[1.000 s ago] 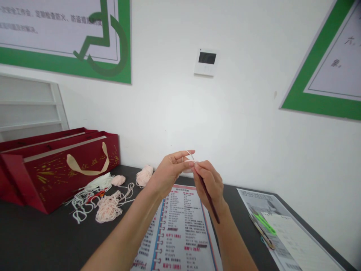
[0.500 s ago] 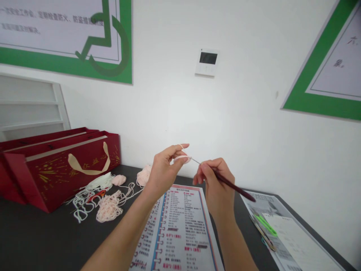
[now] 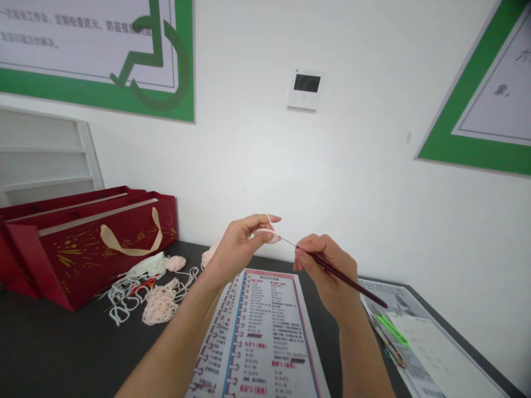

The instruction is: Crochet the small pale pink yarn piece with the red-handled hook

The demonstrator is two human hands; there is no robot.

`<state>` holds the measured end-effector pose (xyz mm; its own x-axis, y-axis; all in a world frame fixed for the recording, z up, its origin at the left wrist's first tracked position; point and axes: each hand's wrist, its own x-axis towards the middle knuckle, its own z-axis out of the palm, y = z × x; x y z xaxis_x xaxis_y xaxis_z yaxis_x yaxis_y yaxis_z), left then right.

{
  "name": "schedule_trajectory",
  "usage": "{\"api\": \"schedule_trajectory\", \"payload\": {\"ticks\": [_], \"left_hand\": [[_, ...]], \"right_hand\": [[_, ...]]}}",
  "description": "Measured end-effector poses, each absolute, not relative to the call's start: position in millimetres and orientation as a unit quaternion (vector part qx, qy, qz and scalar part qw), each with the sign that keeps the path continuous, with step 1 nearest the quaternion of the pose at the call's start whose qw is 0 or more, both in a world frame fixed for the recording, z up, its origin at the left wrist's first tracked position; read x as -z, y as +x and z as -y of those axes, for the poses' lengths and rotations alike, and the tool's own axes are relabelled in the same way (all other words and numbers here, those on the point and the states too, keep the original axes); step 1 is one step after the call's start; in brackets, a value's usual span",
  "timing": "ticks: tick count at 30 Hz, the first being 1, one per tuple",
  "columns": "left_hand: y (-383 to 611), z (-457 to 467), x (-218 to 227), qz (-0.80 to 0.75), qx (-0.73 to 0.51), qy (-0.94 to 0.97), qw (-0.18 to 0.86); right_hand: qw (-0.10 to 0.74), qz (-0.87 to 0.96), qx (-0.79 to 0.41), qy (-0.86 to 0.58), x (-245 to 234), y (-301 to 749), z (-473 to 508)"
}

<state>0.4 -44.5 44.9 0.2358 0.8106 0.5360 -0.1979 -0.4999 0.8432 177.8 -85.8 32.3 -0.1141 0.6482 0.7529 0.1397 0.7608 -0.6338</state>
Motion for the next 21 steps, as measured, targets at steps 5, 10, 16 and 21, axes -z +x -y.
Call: {"api": "schedule_trajectory", "payload": {"ticks": [5, 10, 16, 21], "left_hand": [[9, 51, -45, -0.194, -0.562, 0.653, 0.469], [22, 52, -40, -0.190, -0.565, 0.602, 0.531], [34, 55, -38, -0.146, -0.584, 0.471, 0.645], [28, 53, -41, -0.128, -0.564, 0.460, 0.674]], "right_hand": [[0.649, 0.622, -0.401, -0.176, -32, 174, 72], [0.667, 0.651, -0.303, -0.196, -24, 163, 65], [0.661, 0.694, 0.180, -0.221, -5, 149, 62], [0.712, 0.669, -0.106, -0.187, -9, 152, 59]]}}
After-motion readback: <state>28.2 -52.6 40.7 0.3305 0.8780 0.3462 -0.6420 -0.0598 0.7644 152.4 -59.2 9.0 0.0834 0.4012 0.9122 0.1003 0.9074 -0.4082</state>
